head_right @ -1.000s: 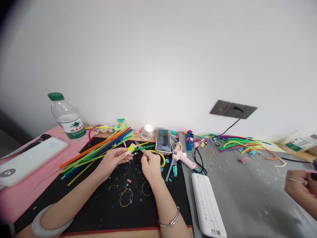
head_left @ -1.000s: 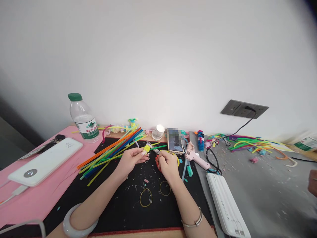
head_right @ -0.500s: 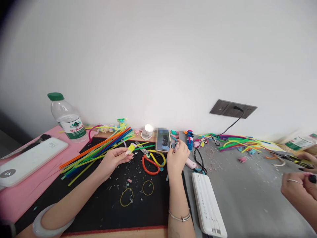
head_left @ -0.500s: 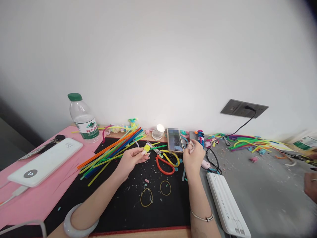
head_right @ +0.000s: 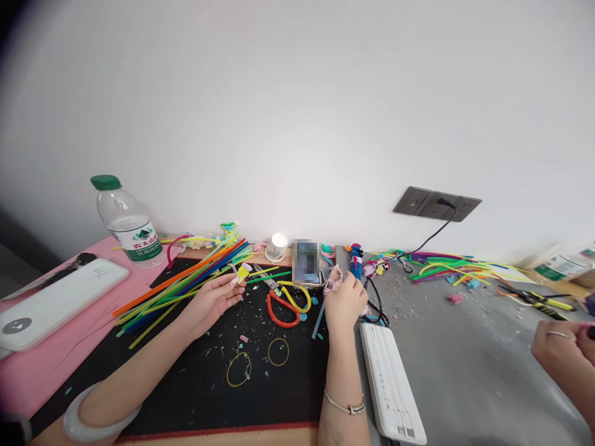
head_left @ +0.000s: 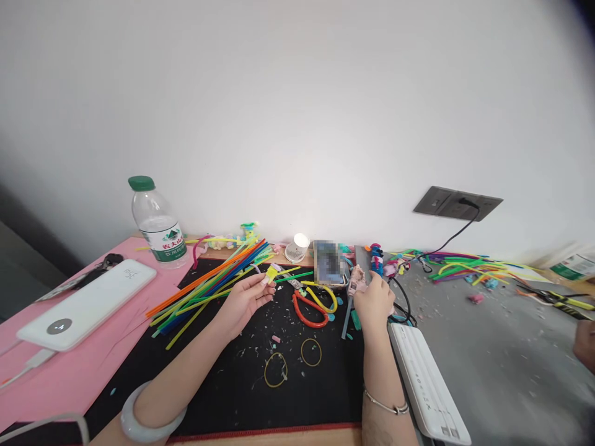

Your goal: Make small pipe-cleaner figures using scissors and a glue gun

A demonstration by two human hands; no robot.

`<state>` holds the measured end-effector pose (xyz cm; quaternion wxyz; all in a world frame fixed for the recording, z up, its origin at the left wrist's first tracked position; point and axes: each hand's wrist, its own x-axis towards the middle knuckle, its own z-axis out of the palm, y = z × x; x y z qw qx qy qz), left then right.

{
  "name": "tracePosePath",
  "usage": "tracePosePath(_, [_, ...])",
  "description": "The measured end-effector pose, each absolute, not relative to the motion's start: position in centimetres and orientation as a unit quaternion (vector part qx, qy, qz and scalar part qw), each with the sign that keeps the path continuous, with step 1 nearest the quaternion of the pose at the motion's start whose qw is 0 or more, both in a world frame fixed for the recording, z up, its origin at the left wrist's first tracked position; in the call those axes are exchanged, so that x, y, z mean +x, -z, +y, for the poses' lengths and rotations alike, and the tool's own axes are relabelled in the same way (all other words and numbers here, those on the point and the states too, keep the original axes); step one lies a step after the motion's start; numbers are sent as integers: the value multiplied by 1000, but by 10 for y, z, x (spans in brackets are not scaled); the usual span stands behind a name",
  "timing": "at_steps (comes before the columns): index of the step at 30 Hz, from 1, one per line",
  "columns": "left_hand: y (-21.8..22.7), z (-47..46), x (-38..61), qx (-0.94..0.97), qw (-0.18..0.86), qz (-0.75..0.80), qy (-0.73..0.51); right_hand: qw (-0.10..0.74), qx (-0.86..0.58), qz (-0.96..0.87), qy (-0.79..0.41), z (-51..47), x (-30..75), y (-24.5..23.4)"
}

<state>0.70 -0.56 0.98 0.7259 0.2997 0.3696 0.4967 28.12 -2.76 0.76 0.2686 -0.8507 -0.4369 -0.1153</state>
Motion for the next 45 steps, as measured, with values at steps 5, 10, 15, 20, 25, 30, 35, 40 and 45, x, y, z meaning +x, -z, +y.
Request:
tracePosePath(5, [-6, -4, 7, 263, 752, 354, -490, 150, -891, -427, 31, -31, 288, -12])
tracePosePath(10, [-6, -4, 8, 275, 737, 359, -503, 115, -899, -423, 11, -32, 294, -15])
tracePosePath(15, [-5, -3, 9, 289, 703, 378, -528, 102, -898, -427, 14, -33, 296, -15])
tracePosePath(20, [-5, -1, 10, 274, 696, 394, -535, 99, -908, -406, 7, -33, 298, -16])
tracePosePath(25, [-7, 0, 8, 236, 710, 392, -535, 154, -906, -393, -36, -36, 300, -22])
tracePosePath(30, [-5, 2, 6, 210, 717, 385, -542, 244, -898, -365, -39, -38, 297, -33])
tracePosePath(35, [-8, 1, 8, 212, 724, 379, -535, 416, -817, -398, -42, -35, 288, -36])
tracePosePath(40, [-11, -2, 9, 222, 737, 367, -522, 526, -682, -463, -207, -31, 267, -27])
tracePosePath(45, [-7, -3, 10, 225, 754, 349, -509, 497, -562, -544, -376, -32, 237, -21])
